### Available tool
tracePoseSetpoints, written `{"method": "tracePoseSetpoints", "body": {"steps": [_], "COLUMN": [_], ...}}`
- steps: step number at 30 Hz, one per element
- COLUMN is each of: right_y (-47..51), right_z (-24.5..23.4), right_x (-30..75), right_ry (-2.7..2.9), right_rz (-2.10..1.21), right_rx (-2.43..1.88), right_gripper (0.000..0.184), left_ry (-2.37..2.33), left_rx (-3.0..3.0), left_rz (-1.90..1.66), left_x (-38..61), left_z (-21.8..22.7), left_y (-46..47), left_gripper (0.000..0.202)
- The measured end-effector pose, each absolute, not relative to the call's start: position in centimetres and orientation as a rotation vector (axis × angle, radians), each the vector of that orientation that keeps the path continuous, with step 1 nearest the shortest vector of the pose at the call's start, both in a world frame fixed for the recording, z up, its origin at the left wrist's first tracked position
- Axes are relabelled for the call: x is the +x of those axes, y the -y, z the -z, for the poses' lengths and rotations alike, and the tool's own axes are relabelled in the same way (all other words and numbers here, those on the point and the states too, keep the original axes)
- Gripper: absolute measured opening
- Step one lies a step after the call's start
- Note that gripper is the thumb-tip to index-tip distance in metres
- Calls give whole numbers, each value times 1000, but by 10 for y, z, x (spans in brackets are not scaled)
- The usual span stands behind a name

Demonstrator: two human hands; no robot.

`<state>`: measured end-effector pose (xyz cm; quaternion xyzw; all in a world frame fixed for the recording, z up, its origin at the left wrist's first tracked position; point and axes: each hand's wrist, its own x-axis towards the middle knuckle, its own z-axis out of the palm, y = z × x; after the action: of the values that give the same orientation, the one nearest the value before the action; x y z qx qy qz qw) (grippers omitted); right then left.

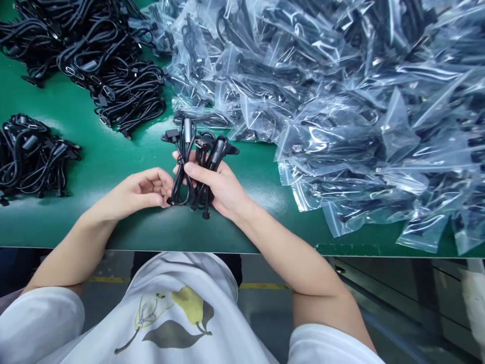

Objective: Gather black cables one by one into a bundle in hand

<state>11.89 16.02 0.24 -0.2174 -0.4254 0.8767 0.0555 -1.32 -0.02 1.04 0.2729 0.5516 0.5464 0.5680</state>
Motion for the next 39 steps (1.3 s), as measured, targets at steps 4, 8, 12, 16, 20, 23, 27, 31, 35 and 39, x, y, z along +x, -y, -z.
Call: {"method": "tracePoseSetpoints", "body": {"steps": [4,8,12,16,20,23,27,31,35,39], "right_y": [-165,-165,-165,-166,-166,-164,-164,-165,-165,-165], "right_z": [-3,-1,0,-1,-3,-5,-8,-9,-10,-11], "right_x": [118,117,117,118,120,121,122,122,121,121], "right_ry": [1262,1231,1181,1176,1194,1223,1298,1302,1284,1302], "right_rz": [-2618,-2614,-2623,-2622,-2605,-2586,-2556,-2545,-2503,-2446], "right_rx": [-658,-709,-696,-612,-493,-457,-467,-459,-482,-515], "right_gripper": [29,34,37,37,31,31,36,35,31,30], "left_ry": [-1316,-1366,-1415,-1426,-1431,-1436,-1448,-1438,-1386,-1340], "left_rx": [633,648,646,651,670,666,639,641,651,647], "left_rz": [-1216,-1205,-1219,-1234,-1256,-1276,-1280,-1282,-1303,-1336], "left_x": [-6,-6,-8,-10,-12,-13,-13,-13,-13,-13], "left_z": [-13,-13,-11,-9,-7,-6,-5,-4,-3,-4], "left_y": [0,0,0,-1,-1,-1,-2,-2,0,1], "left_gripper": [24,23,26,30,29,29,31,31,30,38]}}
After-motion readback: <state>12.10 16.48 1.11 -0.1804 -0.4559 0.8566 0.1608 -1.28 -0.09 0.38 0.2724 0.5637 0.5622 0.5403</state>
